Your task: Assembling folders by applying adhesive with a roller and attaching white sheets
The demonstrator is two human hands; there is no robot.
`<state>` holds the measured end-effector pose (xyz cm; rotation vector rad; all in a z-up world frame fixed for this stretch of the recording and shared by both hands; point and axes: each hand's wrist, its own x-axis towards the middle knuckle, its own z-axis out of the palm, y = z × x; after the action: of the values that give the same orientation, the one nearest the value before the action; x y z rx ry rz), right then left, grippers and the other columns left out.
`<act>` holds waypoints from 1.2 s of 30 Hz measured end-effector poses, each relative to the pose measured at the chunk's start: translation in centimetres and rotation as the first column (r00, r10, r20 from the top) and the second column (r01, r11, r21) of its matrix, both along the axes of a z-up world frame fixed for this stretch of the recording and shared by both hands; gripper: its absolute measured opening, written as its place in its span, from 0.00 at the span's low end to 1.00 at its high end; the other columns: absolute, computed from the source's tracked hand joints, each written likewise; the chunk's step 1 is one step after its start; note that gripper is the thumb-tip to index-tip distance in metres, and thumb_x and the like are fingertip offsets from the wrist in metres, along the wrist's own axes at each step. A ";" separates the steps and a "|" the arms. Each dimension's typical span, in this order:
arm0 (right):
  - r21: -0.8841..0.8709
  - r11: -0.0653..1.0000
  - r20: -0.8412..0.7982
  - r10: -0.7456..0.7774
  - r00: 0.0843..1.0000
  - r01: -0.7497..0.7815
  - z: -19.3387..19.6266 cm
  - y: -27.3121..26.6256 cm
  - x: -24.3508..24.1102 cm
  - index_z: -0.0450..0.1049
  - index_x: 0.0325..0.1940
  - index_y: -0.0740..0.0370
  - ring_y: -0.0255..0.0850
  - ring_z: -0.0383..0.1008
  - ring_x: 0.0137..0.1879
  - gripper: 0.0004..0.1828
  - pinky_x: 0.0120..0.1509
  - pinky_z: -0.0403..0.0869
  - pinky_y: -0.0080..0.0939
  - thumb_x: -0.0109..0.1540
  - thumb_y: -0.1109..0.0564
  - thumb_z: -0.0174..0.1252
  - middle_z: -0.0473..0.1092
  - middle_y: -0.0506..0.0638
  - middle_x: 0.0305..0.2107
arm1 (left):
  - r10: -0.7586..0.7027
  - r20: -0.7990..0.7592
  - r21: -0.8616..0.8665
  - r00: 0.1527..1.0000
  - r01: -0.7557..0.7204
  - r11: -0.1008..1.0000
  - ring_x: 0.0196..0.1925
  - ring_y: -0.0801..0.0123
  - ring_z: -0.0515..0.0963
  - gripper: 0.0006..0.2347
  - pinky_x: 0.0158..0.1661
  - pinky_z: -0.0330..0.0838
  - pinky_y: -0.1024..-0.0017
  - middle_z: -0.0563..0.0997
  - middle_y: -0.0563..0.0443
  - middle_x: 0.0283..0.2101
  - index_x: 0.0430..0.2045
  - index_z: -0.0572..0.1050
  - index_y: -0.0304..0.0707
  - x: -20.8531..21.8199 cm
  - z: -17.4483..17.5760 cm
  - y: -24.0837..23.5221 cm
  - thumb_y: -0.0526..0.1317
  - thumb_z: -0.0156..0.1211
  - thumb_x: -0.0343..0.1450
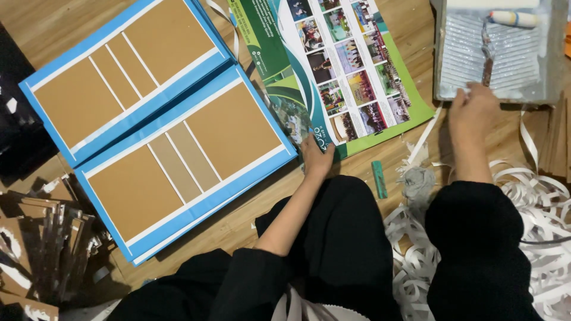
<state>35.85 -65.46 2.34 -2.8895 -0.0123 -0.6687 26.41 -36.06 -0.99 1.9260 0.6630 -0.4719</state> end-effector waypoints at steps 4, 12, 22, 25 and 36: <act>-0.374 0.848 -0.155 -0.457 0.876 0.376 -1.9 -6.5 -2.4 0.66 0.49 0.70 0.56 0.62 0.44 0.32 0.38 0.66 0.54 0.54 0.42 0.63 0.64 0.63 0.41 | -0.025 0.105 -0.017 0.994 0.027 0.999 0.62 0.51 0.53 0.27 0.56 0.52 0.50 0.51 0.40 0.60 0.58 0.51 0.36 -1.7 -0.2 -0.2 0.45 0.50 0.65; 0.164 0.902 -0.645 -0.208 0.735 0.399 -7.1 -10.9 -3.0 0.63 0.49 0.67 0.59 0.67 0.47 0.30 0.48 0.64 0.50 0.48 0.49 0.58 0.67 0.65 0.42 | -0.209 0.362 0.073 0.908 0.196 0.978 0.59 0.50 0.56 0.24 0.52 0.58 0.56 0.54 0.40 0.57 0.54 0.57 0.34 -4.5 -0.4 -2.4 0.45 0.46 0.65; 0.158 0.977 -0.315 -0.089 0.945 0.145 -0.3 -4.0 -2.1 0.43 0.70 0.51 0.67 0.62 0.37 0.33 0.42 0.60 0.62 0.61 0.57 0.44 0.62 0.70 0.30 | -0.270 0.451 0.177 0.851 0.211 0.961 0.60 0.50 0.58 0.22 0.53 0.57 0.56 0.55 0.39 0.59 0.54 0.57 0.34 -6.3 2.0 -3.0 0.41 0.47 0.66; 0.189 0.979 -0.349 -0.002 0.937 0.072 0.6 -2.5 -1.3 0.56 0.62 0.62 0.74 0.62 0.40 0.27 0.41 0.60 0.66 0.57 0.60 0.42 0.64 0.79 0.34 | -0.264 0.513 0.177 0.817 0.200 0.964 0.61 0.50 0.57 0.21 0.55 0.56 0.57 0.55 0.38 0.58 0.53 0.58 0.33 -6.7 2.3 -2.5 0.40 0.47 0.66; 0.133 0.965 -0.555 -0.117 0.824 0.227 1.3 -1.8 -1.2 0.57 0.64 0.47 0.65 0.66 0.49 0.30 0.50 0.65 0.59 0.57 0.58 0.50 0.66 0.70 0.41 | -0.239 0.599 0.216 0.764 0.133 0.967 0.58 0.44 0.61 0.24 0.55 0.59 0.57 0.58 0.38 0.55 0.55 0.58 0.37 -9.6 2.4 1.2 0.37 0.54 0.64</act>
<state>34.60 -67.28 3.66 -2.7951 0.3729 0.1505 16.80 -34.91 1.37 2.1450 0.0693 0.1260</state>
